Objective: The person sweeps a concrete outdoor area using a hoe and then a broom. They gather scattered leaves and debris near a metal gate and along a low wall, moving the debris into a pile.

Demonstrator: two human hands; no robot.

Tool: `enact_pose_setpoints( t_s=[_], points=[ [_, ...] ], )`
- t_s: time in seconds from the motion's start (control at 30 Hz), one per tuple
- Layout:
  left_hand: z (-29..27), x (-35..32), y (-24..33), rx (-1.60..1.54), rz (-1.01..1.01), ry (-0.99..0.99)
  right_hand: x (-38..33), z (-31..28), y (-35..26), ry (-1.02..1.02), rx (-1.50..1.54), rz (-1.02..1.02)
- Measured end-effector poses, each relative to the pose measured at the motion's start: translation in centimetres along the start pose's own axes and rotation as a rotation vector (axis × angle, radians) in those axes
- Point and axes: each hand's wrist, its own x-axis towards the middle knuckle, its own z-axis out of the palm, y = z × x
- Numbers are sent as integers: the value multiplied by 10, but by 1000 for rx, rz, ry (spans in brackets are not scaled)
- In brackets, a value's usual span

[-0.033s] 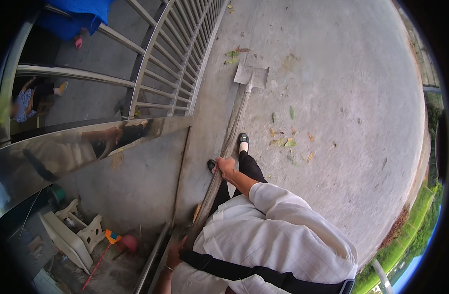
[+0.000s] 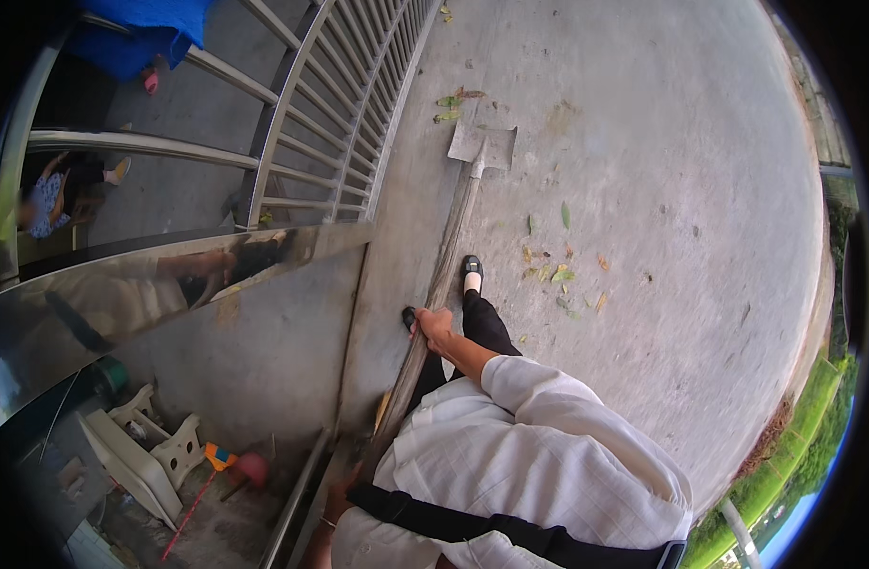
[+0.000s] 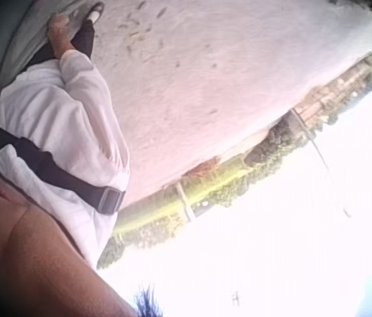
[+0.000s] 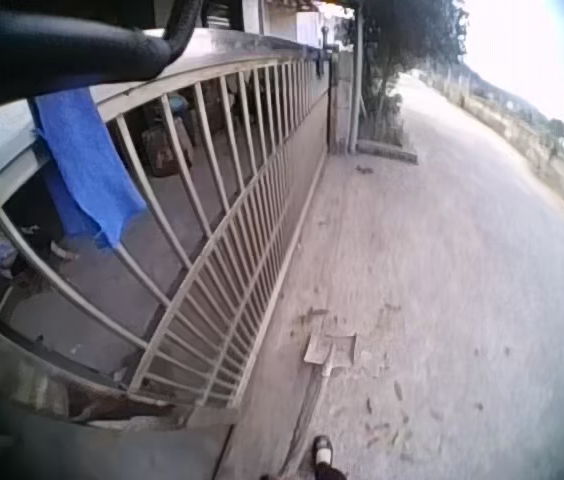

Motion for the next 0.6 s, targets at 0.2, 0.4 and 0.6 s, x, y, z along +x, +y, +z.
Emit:
enact_pose_setpoints(
  t_s=[0.2,0.4,0.6],
  points=[
    [7,-22,-22,46,-26,85,-31,27,11,-59,-35,6],
    [12,-2,2,29,21,97,7,39,-6,-72,-32,22],
    [12,-1,-1,-31,34,126,7,43,-1,-36,-36,55]
  ],
)
